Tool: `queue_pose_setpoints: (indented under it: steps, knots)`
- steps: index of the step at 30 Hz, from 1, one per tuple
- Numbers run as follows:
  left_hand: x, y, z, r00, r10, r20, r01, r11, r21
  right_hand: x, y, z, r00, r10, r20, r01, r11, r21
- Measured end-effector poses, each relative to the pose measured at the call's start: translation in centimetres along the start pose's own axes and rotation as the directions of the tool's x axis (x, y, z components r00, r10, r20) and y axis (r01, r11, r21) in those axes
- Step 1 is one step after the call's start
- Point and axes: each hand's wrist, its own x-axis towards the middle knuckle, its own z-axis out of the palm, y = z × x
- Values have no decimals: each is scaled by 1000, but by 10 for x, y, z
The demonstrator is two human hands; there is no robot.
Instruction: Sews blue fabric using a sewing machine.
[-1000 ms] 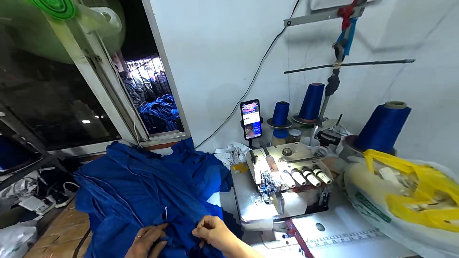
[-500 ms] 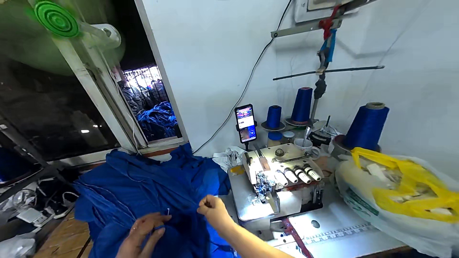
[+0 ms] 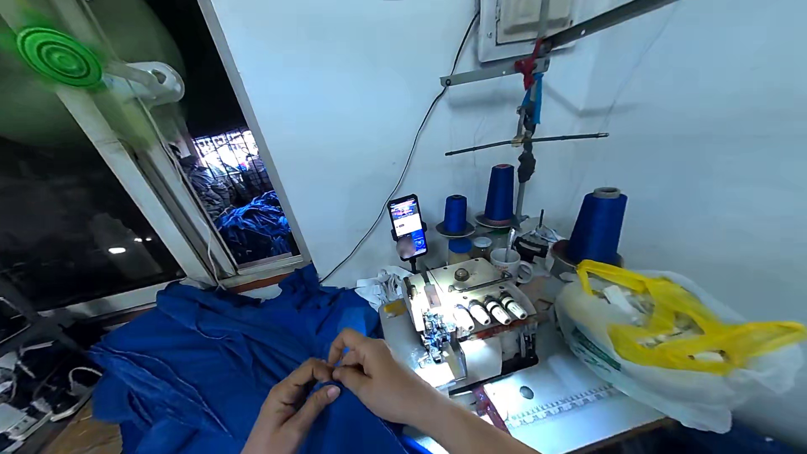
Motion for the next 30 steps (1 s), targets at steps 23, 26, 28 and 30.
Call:
queue_pose_setpoints:
  steps: [23, 26, 28, 30]
  knots:
    - [-33, -7, 31, 991, -100, -93, 94, 993, -73, -74, 74, 77, 857, -160, -491, 228, 970, 82]
    - [-37, -12, 32, 978, -95, -184, 75, 991, -112, -74, 74, 78, 851, -184, -493, 246, 967, 64]
    - [-38, -13, 32, 972, -91, -217, 63, 989, -131, -74, 74, 79, 849, -195, -491, 254, 965, 56]
    - [-40, -13, 32, 970, -87, -225, 58, 989, -135, -74, 76, 80, 846, -217, -488, 267, 963, 33]
